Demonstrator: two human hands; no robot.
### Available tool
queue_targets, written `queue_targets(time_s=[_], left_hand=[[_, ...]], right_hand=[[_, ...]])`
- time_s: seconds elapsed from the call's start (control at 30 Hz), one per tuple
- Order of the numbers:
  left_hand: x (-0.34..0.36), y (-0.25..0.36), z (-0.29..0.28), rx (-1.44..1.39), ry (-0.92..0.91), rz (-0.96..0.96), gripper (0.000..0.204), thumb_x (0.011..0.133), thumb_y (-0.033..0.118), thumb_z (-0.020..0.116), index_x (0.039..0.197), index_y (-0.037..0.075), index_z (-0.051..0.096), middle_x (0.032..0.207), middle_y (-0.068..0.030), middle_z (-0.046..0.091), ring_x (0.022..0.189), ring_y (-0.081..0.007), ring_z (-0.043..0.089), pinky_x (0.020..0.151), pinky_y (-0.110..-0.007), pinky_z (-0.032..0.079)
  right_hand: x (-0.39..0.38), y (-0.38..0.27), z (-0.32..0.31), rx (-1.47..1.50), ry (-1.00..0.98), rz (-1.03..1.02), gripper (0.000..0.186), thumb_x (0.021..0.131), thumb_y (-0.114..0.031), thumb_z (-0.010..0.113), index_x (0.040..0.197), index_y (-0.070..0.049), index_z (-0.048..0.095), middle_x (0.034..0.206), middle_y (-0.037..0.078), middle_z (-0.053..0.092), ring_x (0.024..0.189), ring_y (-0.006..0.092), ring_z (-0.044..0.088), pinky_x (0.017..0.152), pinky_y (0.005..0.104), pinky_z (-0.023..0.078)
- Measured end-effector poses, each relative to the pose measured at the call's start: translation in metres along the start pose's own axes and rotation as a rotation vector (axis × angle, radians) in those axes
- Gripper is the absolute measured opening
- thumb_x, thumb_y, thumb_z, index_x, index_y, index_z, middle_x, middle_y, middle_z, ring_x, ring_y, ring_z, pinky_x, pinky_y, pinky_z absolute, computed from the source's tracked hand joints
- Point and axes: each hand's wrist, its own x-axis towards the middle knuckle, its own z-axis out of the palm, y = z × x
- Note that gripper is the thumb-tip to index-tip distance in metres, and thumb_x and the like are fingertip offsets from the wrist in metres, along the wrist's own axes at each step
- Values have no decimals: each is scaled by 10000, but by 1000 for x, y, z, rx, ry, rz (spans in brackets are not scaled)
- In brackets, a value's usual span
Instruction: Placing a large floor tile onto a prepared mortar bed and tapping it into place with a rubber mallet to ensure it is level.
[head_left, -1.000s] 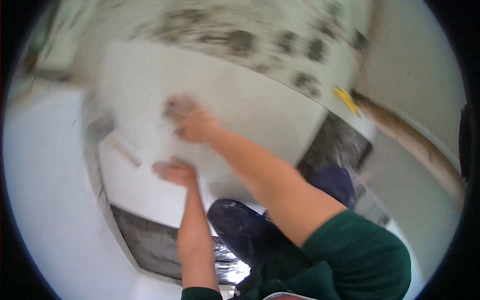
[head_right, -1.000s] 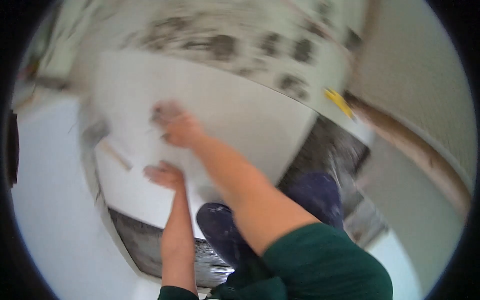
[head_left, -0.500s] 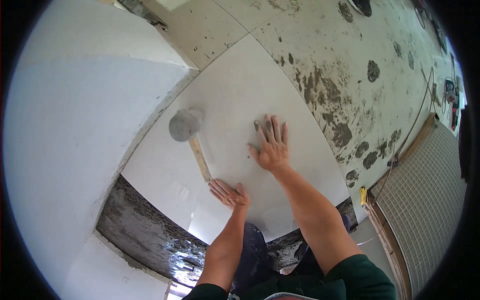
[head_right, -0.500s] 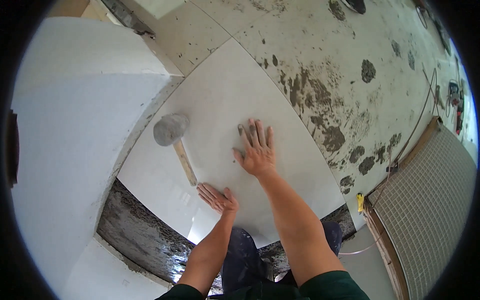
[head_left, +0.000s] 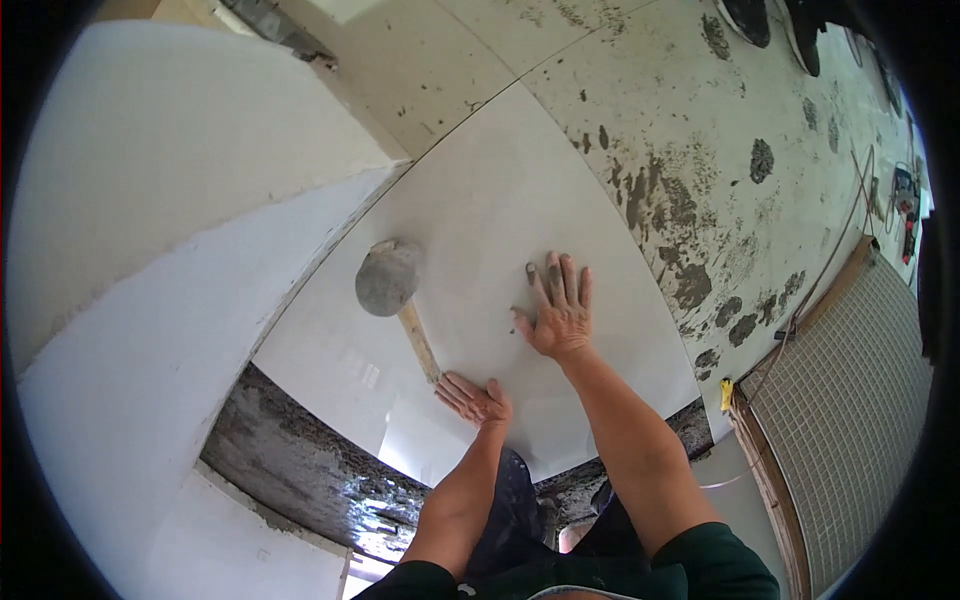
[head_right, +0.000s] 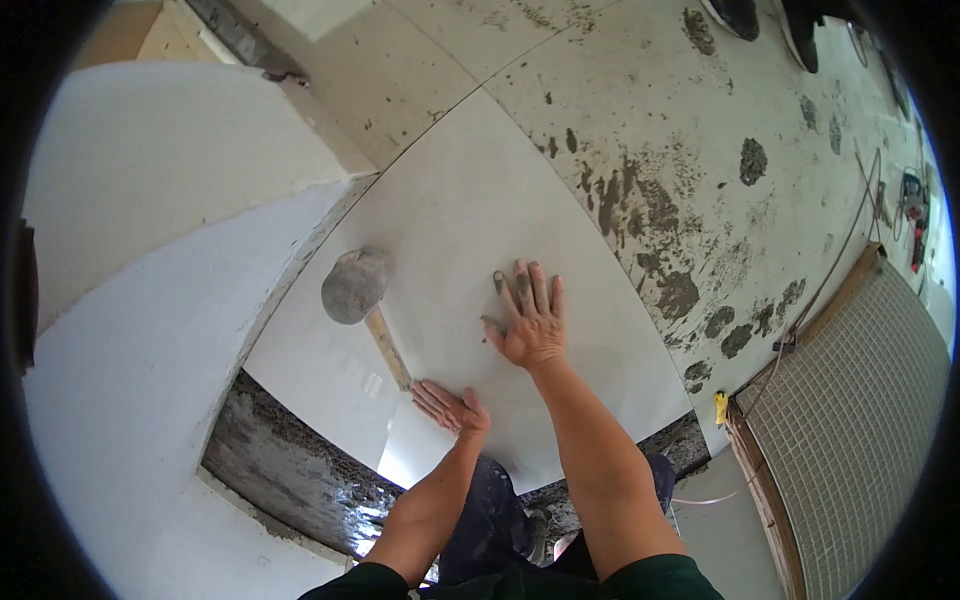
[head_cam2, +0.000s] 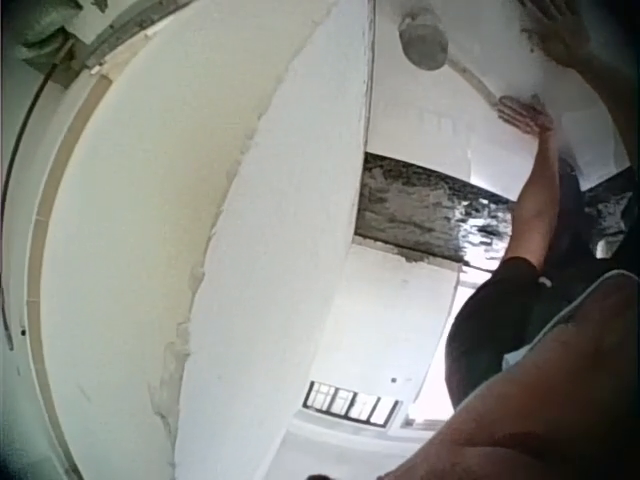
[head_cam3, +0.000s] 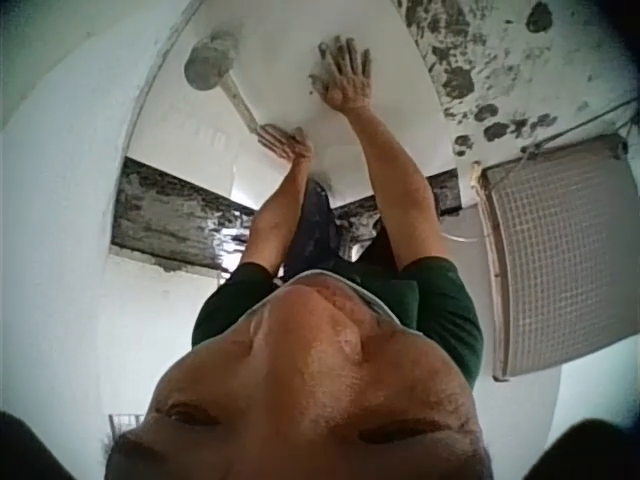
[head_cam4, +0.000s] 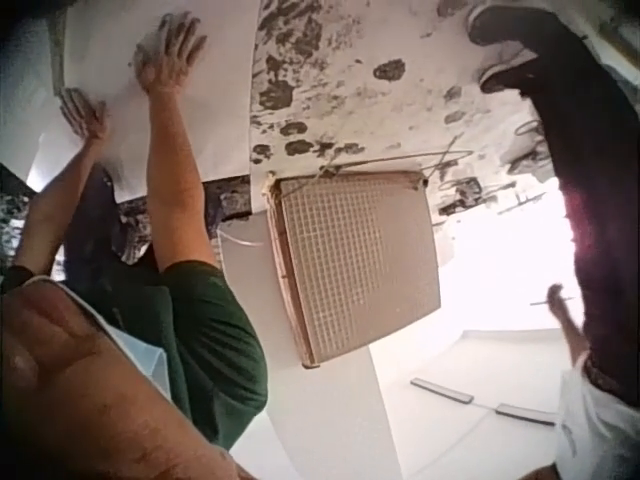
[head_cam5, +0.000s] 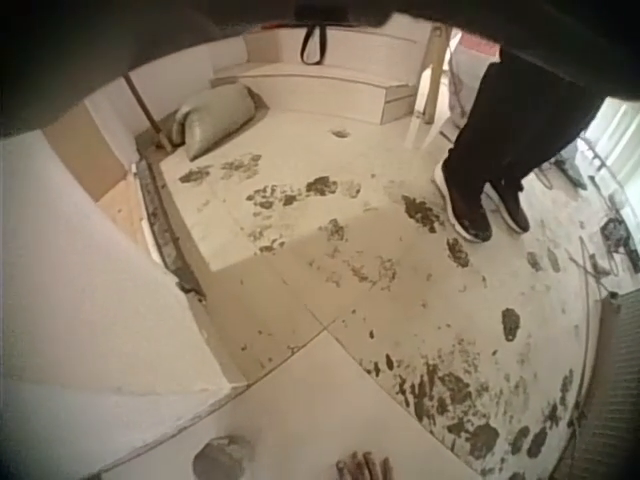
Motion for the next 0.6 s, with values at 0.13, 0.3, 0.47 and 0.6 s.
queue_targets(time_s=[0.13, 0.3, 0.47, 0.6], left_hand=[[1, -2, 2, -1, 19, 12, 966, 1016, 648, 322, 1563, -136, 181, 1602, -390, 204, 1482, -609, 163, 1221, -685, 110], [-1, 0, 2, -13, 12, 0, 949, 1015, 622, 356, 1559, -138, 189, 1597, -392, 208, 1481, -603, 165, 1217, -692, 112], [1, 2, 1, 16, 15, 23, 937, 1020, 587, 369, 1581, -130, 144, 1622, -391, 166, 1509, -574, 142, 1229, -666, 103], [-1, 0, -3, 32, 57, 28, 942, 1015, 585, 378, 1556, -159, 178, 1610, -394, 188, 1494, -588, 163, 1226, -669, 111]], right_hand=[[1, 2, 3, 4, 54, -36, 877, 844, -532, 652, 1583, -128, 407, 1670, 227, 267, 1557, 428, 192, 1243, 646, 61], [1, 2, 1, 3, 47, -26, 867, 848, -526, 650, 1575, -115, 418, 1660, 241, 280, 1548, 434, 212, 1240, 651, 69], [2, 1, -3, -22, 50, -23, 849, 859, -537, 641, 1572, -131, 424, 1668, 214, 279, 1552, 412, 218, 1248, 636, 82], [-1, -4, 1, -37, 30, -3, 836, 874, -543, 629, 1577, -145, 415, 1677, 194, 273, 1560, 392, 211, 1255, 624, 82]])
